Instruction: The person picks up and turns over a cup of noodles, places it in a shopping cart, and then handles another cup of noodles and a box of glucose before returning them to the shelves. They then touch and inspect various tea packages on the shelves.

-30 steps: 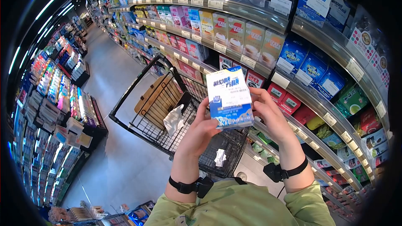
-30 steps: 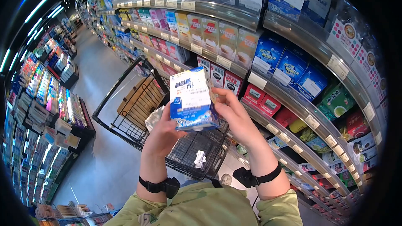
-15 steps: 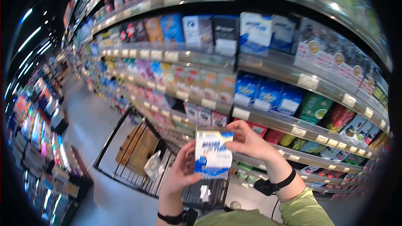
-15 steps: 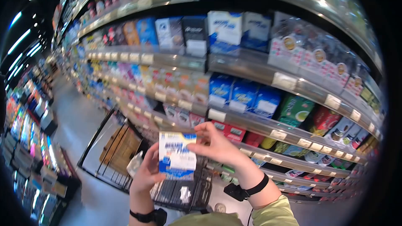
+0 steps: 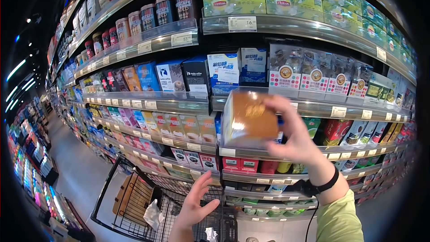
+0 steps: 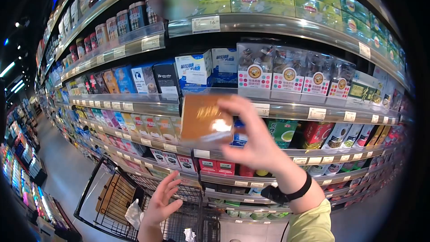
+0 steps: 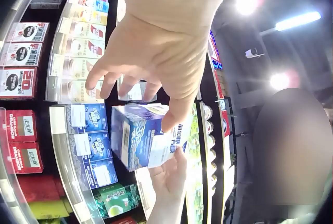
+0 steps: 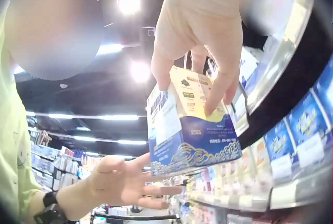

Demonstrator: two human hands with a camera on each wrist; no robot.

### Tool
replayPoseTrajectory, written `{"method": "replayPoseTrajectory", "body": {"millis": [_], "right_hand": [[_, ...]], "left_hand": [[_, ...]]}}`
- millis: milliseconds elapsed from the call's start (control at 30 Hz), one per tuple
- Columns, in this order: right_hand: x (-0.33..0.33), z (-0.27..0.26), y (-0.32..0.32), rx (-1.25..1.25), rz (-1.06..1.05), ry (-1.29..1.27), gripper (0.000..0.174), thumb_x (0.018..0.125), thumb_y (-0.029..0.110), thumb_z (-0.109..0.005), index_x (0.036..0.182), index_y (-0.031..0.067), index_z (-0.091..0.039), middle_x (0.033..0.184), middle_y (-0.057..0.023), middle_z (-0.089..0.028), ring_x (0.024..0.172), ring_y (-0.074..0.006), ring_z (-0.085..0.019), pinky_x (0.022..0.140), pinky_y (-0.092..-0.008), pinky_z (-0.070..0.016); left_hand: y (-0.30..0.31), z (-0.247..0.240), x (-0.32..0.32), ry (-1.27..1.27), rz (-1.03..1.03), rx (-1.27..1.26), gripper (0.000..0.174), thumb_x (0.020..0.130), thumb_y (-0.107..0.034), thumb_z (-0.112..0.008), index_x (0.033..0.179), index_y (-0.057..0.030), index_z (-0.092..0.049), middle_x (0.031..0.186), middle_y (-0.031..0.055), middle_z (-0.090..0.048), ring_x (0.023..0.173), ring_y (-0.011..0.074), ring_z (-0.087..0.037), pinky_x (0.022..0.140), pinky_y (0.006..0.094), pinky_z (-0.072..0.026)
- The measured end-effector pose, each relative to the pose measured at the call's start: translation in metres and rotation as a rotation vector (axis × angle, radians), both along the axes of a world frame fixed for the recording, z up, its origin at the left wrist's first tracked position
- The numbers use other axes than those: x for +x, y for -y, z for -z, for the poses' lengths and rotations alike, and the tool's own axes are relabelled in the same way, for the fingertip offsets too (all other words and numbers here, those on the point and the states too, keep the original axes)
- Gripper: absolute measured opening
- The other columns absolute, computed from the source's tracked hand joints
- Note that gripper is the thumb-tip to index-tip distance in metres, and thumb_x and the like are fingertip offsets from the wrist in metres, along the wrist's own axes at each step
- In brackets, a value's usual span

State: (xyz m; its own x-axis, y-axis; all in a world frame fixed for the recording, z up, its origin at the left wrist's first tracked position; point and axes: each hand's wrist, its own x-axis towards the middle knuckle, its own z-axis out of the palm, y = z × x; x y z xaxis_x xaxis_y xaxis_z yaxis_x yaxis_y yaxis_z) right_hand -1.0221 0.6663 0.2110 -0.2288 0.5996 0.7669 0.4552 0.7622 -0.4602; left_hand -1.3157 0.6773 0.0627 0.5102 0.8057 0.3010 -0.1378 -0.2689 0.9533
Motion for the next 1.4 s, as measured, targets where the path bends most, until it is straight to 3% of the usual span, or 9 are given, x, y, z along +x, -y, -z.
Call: {"method": "replayPoseTrajectory", "body": {"millis": [67,100,133,233,467,1100,1200,1300,1400], "right_hand": [[0.011,-0.015,-0.010,0.169,0.096,-0.047,0.076,0.073,0.005,-0.073,0.140,0.0148,-0.040,0.143,-0.0150,-0.033,0.132,-0.0300,-0.042,0.095,-0.0412,-0.0551],[0.015,-0.022,-0.015,0.224,0.132,-0.043,0.076,0.073,0.003,-0.073,0.140,0.0151,-0.040,0.144,-0.0151,-0.032,0.134,-0.0304,-0.041,0.096,-0.0423,-0.0538],[0.018,-0.028,-0.021,0.279,0.167,-0.040,0.076,0.072,0.002,-0.073,0.140,0.0155,-0.040,0.145,-0.0152,-0.031,0.135,-0.0309,-0.039,0.098,-0.0435,-0.0525],[0.030,-0.036,-0.040,0.374,0.195,0.019,0.078,0.072,-0.001,-0.074,0.140,0.0166,-0.040,0.147,-0.0150,-0.029,0.136,-0.0318,-0.037,0.101,-0.0452,-0.0488],[0.036,-0.042,-0.053,0.411,0.266,0.187,0.079,0.070,-0.004,-0.077,0.138,0.0164,-0.044,0.150,-0.0151,-0.028,0.133,-0.0334,-0.039,0.097,-0.0381,-0.0473],[0.054,-0.058,-0.069,0.343,0.204,0.203,0.076,0.071,0.003,-0.077,0.138,0.0136,-0.042,0.148,-0.0189,-0.030,0.134,-0.0376,-0.040,0.102,-0.0419,-0.0457],[0.053,-0.067,-0.063,0.312,0.318,0.267,0.073,0.074,0.007,-0.076,0.138,0.0136,-0.042,0.147,-0.0207,-0.032,0.133,-0.0391,-0.041,0.104,-0.0437,-0.0429],[0.054,-0.074,-0.069,0.403,0.455,0.349,0.070,0.077,0.008,-0.074,0.140,0.0137,-0.044,0.148,-0.0181,-0.034,0.134,-0.0350,-0.042,0.106,-0.0443,-0.0417],[0.055,-0.079,-0.073,0.440,0.504,0.364,0.067,0.078,0.015,-0.075,0.139,0.0109,-0.047,0.145,-0.0200,-0.037,0.126,-0.0414,-0.048,0.102,-0.0453,-0.0444]], "left_hand": [[-0.002,-0.017,0.012,-0.058,0.010,0.068,0.083,0.080,-0.001,-0.072,0.151,-0.0056,-0.029,0.156,0.0099,-0.030,0.140,0.0277,-0.035,0.113,0.0442,-0.0275],[-0.008,-0.021,0.018,-0.074,0.023,0.194,0.077,0.083,-0.013,-0.074,0.150,-0.0086,-0.035,0.156,0.0111,-0.031,0.140,0.0272,-0.036,0.110,0.0447,-0.0323],[-0.013,-0.030,0.024,-0.071,0.023,0.196,0.077,0.083,-0.013,-0.074,0.150,-0.0086,-0.035,0.156,0.0111,-0.031,0.140,0.0272,-0.036,0.110,0.0447,-0.0323],[-0.030,-0.057,0.045,-0.157,0.063,0.399,0.080,0.084,-0.006,-0.070,0.152,-0.0088,-0.029,0.155,0.0093,-0.032,0.141,0.0230,-0.033,0.112,0.0444,-0.0304],[-0.057,-0.085,0.083,-0.097,0.084,0.444,0.080,0.085,-0.008,-0.069,0.153,-0.0112,-0.028,0.154,0.0084,-0.033,0.140,0.0242,-0.035,0.111,0.0442,-0.0323],[-0.073,-0.088,0.100,-0.049,0.052,0.384,0.069,0.088,-0.009,-0.067,0.149,-0.0086,-0.035,0.150,0.0078,-0.038,0.135,0.0230,-0.040,0.108,0.0412,-0.0354],[-0.077,-0.096,0.102,-0.057,0.031,0.426,0.068,0.087,-0.008,-0.067,0.148,-0.0095,-0.036,0.149,0.0073,-0.039,0.134,0.0222,-0.041,0.108,0.0410,-0.0362],[-0.079,-0.107,0.104,-0.085,-0.004,0.487,0.066,0.087,-0.008,-0.067,0.147,-0.0106,-0.039,0.148,0.0070,-0.041,0.132,0.0218,-0.043,0.106,0.0404,-0.0383],[-0.080,-0.114,0.105,-0.114,-0.034,0.558,0.065,0.086,-0.008,-0.067,0.145,-0.0112,-0.041,0.148,0.0071,-0.041,0.130,0.0220,-0.046,0.104,0.0398,-0.0402]]}}
